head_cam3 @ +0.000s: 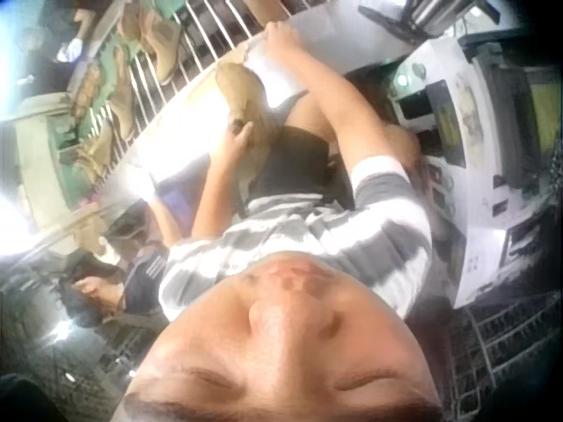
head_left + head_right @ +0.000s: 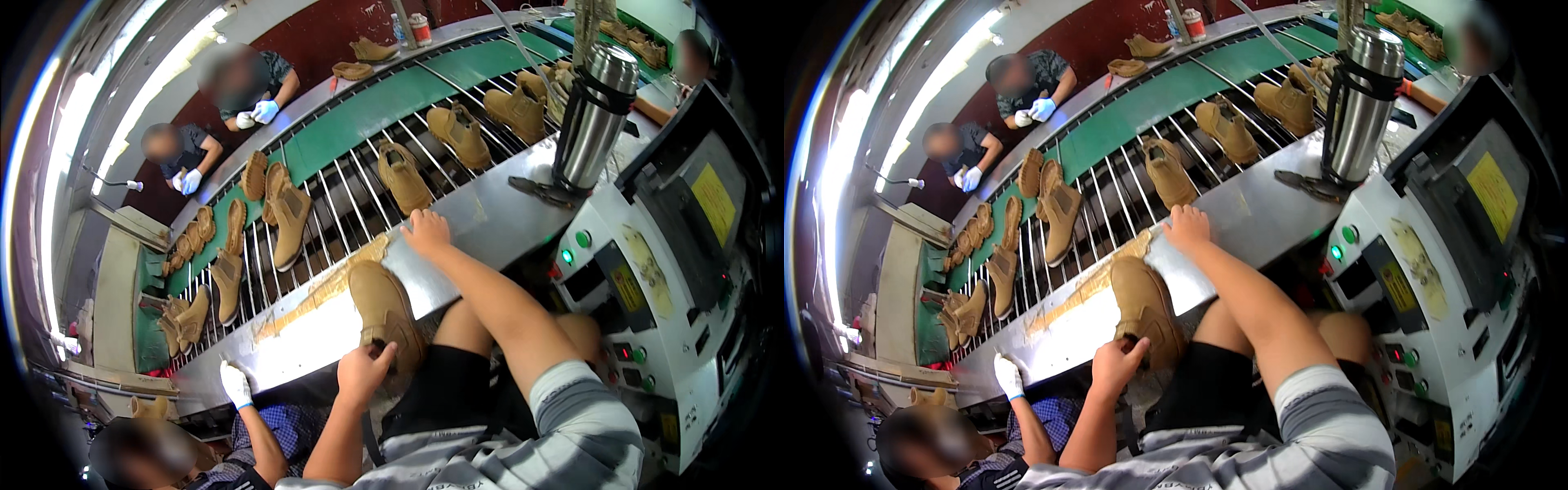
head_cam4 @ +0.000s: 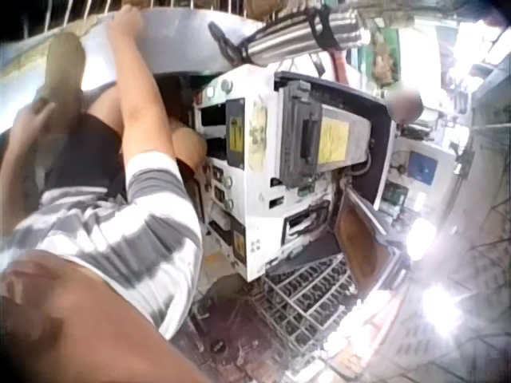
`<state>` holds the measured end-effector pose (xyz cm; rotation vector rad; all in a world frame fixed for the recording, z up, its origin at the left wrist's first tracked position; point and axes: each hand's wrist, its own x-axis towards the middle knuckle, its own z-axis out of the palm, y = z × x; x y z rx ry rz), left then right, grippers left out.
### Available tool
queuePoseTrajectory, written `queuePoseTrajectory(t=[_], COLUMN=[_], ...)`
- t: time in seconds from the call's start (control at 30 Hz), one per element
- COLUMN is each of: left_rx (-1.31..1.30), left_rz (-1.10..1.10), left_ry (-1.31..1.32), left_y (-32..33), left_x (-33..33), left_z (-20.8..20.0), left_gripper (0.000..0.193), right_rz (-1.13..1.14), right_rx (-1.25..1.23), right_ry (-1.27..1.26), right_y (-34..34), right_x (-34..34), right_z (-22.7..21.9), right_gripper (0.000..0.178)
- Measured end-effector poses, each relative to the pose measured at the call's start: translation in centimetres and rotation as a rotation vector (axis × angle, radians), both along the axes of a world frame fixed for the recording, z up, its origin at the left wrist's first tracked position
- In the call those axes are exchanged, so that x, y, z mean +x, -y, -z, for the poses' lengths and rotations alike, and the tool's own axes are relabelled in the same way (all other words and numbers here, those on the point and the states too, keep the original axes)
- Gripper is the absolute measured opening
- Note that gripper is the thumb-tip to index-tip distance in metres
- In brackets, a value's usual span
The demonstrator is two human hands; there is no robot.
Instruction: The person picks up shoes from a conveyor belt, places them into a heat-setting machine, and returns them to the belt.
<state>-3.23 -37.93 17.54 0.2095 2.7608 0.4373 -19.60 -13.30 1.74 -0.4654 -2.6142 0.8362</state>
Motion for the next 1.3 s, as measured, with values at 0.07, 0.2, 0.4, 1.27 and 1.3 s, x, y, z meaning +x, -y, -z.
queuePoseTrajectory(t=[0.07,0.2,0.4,1.27,1.3], left_rx=[-0.057,-0.136,-0.194,0.187,0.236], left_rz=[-0.080,-0.120,-0.024,0.095,0.119], left_ry=[0.011,0.016,-0.066,0.262,0.300], left_y=[0.1,0.0,-1.0,-4.2,-5.7], left_x=[-0.4,-0.4,-0.1,-5.4,-3.3], left_z=[0.2,0.5,1.6,-3.5,-6.3], left_gripper=[0.063,0.060,0.050,0.032,0.032], right_rz=[0.074,0.160,0.062,-0.104,-0.091], right_rx=[0.076,0.145,0.036,-1.583,-1.766], right_ry=[-0.008,-0.006,-0.221,-0.259,-0.175], right_y=[0.3,0.5,-1.4,0.5,1.4], right_x=[-3.4,-7.4,-6.8,36.0,36.2], right_z=[1.5,4.1,4.5,-1.4,-2.1], right_gripper=[0.026,0.020,0.018,0.016,0.021])
